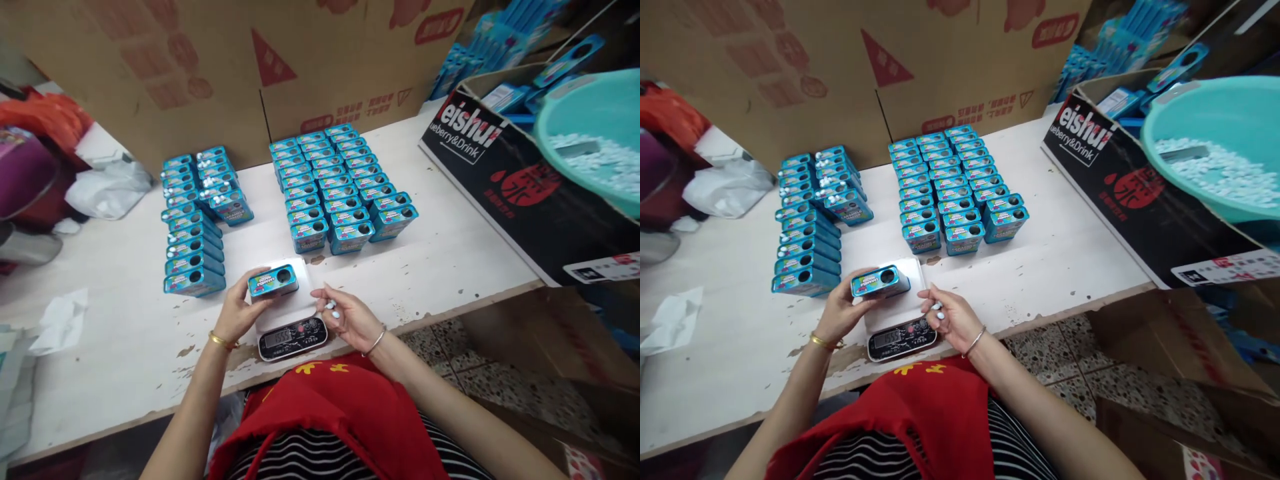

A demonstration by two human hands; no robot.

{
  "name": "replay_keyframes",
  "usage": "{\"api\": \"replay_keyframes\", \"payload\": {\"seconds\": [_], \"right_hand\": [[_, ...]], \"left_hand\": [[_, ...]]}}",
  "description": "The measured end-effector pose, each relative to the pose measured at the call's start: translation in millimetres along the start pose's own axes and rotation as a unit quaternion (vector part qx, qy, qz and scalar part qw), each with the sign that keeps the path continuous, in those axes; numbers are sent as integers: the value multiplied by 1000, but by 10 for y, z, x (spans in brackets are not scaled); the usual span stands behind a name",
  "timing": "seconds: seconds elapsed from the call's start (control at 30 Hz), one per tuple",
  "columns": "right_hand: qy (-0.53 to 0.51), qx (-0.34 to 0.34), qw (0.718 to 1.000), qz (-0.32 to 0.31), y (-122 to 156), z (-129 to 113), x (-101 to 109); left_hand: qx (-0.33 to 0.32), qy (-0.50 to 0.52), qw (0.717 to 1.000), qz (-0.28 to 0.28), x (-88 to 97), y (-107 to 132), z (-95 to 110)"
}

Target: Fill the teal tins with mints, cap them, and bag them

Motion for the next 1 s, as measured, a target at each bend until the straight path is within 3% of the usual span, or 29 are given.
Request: {"api": "replay_keyframes", "payload": {"seconds": [0.13,0.23,0.4,0.6,0.83,1.0], "right_hand": [[-21,11,1000,-11,-46,14,-206],[-40,44,998,1,-92,-25,-292],[-45,59,997,5,-110,-65,-322],[-56,50,996,-43,78,-133,-417],[-72,33,996,-29,92,-148,-429],[-72,41,993,-78,241,-197,-461]], "left_hand": [[-159,-166,973,-16,0,-61,317],[-221,-270,937,-9,12,-79,394],[-218,-296,930,-14,-16,-96,288],[-260,-329,908,15,107,-75,578],[-234,-331,914,21,38,-72,507],[-252,-330,909,41,122,-19,701]]}}
Point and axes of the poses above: each hand's wrist, its own y-axis away from the middle knuckle, its own x-axis out of the back of the hand, z = x × y, the point moved 2 cm from there along -y, towards the middle knuckle, and after that the axes turned 4 degrees about -y, right-handed, at the moved point
